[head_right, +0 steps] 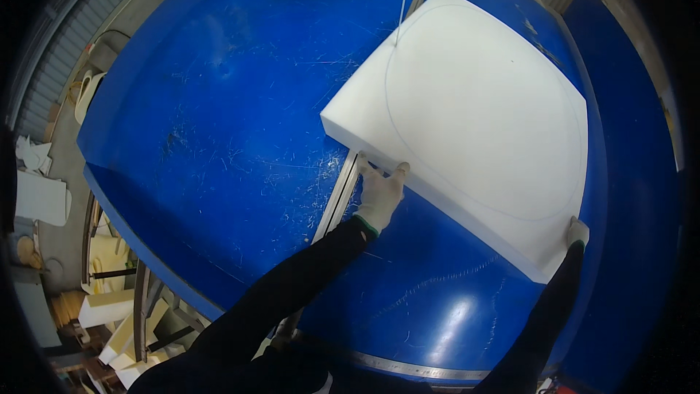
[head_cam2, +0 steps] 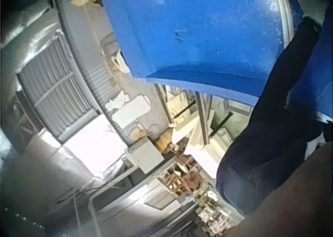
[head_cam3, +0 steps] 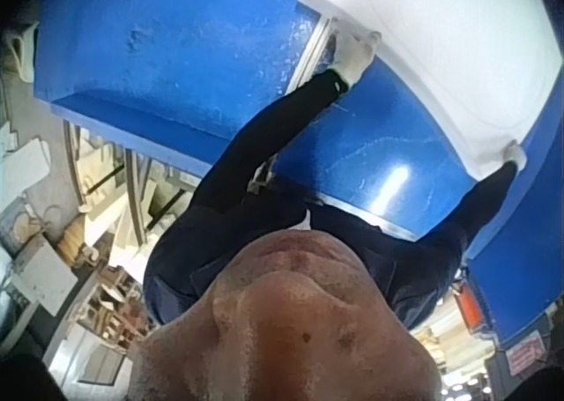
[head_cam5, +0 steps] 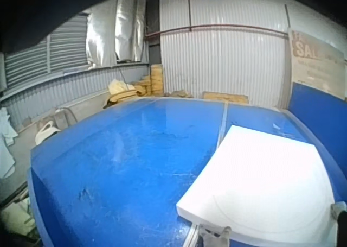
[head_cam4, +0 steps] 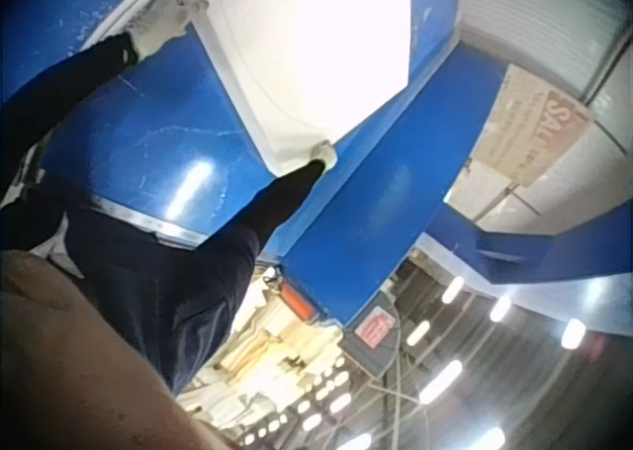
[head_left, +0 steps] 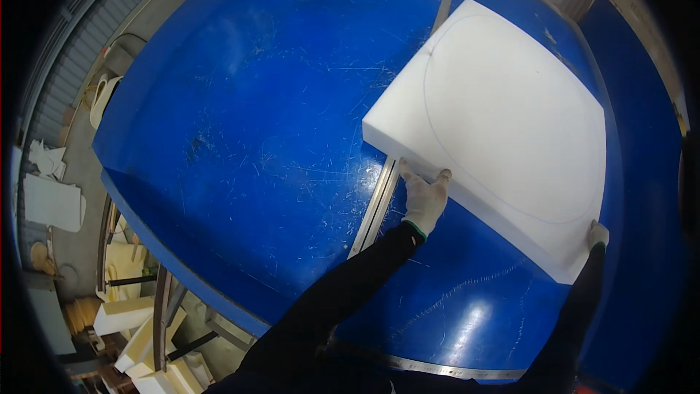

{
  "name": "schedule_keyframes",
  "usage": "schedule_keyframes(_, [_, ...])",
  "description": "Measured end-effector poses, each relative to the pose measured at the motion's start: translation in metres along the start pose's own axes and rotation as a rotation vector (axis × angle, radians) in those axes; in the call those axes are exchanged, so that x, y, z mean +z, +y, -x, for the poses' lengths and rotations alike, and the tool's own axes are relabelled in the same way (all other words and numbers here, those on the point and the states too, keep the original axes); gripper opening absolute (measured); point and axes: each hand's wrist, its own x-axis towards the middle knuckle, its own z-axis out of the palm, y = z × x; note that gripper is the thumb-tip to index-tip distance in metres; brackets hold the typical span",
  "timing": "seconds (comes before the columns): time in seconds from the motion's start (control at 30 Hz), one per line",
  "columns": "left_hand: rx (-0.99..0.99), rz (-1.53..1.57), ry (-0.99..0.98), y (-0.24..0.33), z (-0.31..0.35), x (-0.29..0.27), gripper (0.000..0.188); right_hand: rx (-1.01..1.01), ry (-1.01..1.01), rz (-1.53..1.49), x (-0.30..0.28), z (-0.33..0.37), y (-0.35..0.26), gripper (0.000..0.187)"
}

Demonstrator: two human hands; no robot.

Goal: The person uses a vertical band saw to cut a circular shape from a rectangular white foam sheet. They guide the foam through the blade, remove the offcuts, and then place a new foam sheet onto the table to begin the process again.

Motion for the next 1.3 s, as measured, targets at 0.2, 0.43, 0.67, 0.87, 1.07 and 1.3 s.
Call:
schedule_keyframes(0.2, [-0.028, 0.072, -0.100, 0.010, 0.007, 0.010, 0.111, 0.037, 0.036, -0.021, -0.004, 0.003, 0.056, 0.044])
schedule_keyframes(0.43, [0.089, 0.092, -0.025, -0.019, -0.015, 0.017, 0.107, -0.182, 0.044, 0.279, -0.024, 0.028, 0.027, 0.052])
schedule_keyframes(0.67, [0.104, -0.010, -0.029, 0.011, -0.002, 0.005, 0.106, 0.199, 0.053, -0.456, -0.034, 0.054, 0.013, 0.044])
schedule_keyframes(0.87, [0.127, -0.109, 0.001, 0.034, 0.008, -0.004, 0.105, 0.219, 0.074, -0.596, -0.017, 0.061, 0.019, 0.044])
schedule_keyframes(1.07, [0.060, 0.116, -0.094, 0.031, -0.008, -0.009, 0.102, 0.195, 0.075, -0.502, -0.019, 0.078, 0.029, 0.041])
schedule_keyframes(1.3, [0.093, 0.015, -0.096, 0.028, -0.029, -0.017, 0.100, 0.264, 0.013, -0.653, -0.053, 0.142, -0.012, 0.045])
